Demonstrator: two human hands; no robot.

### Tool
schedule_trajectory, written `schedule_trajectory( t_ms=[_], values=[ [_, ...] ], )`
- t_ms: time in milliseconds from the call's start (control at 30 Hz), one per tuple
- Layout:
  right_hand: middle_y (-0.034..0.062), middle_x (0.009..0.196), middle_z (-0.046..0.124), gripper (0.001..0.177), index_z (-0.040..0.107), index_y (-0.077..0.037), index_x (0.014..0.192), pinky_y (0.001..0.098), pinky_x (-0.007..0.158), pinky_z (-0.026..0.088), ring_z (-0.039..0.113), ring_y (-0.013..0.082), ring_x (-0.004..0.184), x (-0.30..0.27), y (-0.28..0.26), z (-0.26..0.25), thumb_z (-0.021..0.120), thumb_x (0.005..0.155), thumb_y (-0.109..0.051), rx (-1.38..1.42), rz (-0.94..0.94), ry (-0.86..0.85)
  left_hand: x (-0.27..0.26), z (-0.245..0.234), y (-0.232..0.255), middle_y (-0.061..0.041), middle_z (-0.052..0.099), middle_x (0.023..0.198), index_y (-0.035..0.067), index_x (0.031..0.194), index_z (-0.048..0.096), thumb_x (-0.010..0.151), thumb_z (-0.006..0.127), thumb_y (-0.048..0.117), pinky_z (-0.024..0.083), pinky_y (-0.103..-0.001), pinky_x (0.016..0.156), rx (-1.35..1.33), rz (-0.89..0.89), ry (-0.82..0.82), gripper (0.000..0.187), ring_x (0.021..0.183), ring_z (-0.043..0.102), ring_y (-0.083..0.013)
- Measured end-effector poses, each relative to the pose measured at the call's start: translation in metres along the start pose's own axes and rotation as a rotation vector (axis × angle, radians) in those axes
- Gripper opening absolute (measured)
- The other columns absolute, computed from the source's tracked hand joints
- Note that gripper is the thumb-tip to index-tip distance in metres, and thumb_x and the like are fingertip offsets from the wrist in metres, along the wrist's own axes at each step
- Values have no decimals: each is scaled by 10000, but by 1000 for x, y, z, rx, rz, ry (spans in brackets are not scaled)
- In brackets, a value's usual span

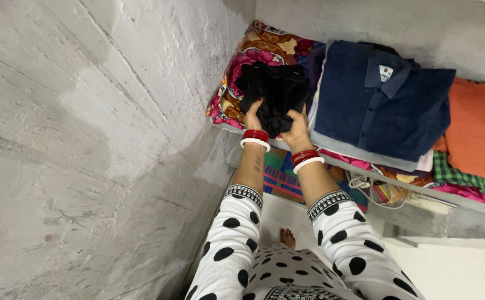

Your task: The person repeatedly picks folded shirts from a wall shelf, places them on a floral bedspread, and then returns them to the shelf. The cycle continues with different shirts including dark blue, black, gray, and patterned shirts.

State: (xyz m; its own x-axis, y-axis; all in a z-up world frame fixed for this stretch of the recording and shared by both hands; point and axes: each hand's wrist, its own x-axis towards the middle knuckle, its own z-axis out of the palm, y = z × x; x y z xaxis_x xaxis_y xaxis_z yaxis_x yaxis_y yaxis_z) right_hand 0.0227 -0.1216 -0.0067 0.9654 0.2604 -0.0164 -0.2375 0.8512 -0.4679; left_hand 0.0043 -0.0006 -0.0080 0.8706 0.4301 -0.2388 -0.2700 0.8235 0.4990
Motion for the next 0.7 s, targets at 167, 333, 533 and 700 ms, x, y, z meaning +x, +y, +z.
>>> schedule_trajectory(
  t_ms=[167, 333, 533, 700],
  values=[
    [119, 1337, 602, 849, 431, -179, 1526, 459, 975, 573, 631, 322, 1185, -19, -10, 20, 493, 749, 156, -148, 8, -82, -2, -15, -11, -141, 710, 1155, -35, 1227, 669, 816, 727, 154, 586, -428, 913, -50, -30, -70, 456, 1012, 707, -301],
    [126, 1364, 590, 941, 335, -217, 1605, 418, 959, 565, 624, 302, 1175, -32, -9, 34, 503, 749, 138, -255, 37, -90, -10, -16, -9, -134, 710, 1116, -23, 1219, 666, 801, 727, 117, 581, -442, 898, 7, -3, -90, 445, 990, 697, -313],
    [135, 1381, 597, 922, 354, -158, 1609, 388, 988, 565, 641, 287, 1189, -40, 0, 39, 512, 752, 141, -286, 4, -125, -18, -24, 0, -110, 715, 1115, -3, 1210, 669, 790, 728, 103, 584, -427, 903, -25, 5, -104, 437, 993, 700, -295],
    [130, 1358, 599, 937, 350, -165, 1609, 388, 971, 561, 634, 280, 1161, -52, 3, 54, 504, 739, 148, -319, -3, -149, -25, -28, 13, -144, 733, 1069, -37, 1136, 692, 828, 715, 164, 592, -432, 879, -66, -101, -151, 369, 945, 712, -312]
  ],
)
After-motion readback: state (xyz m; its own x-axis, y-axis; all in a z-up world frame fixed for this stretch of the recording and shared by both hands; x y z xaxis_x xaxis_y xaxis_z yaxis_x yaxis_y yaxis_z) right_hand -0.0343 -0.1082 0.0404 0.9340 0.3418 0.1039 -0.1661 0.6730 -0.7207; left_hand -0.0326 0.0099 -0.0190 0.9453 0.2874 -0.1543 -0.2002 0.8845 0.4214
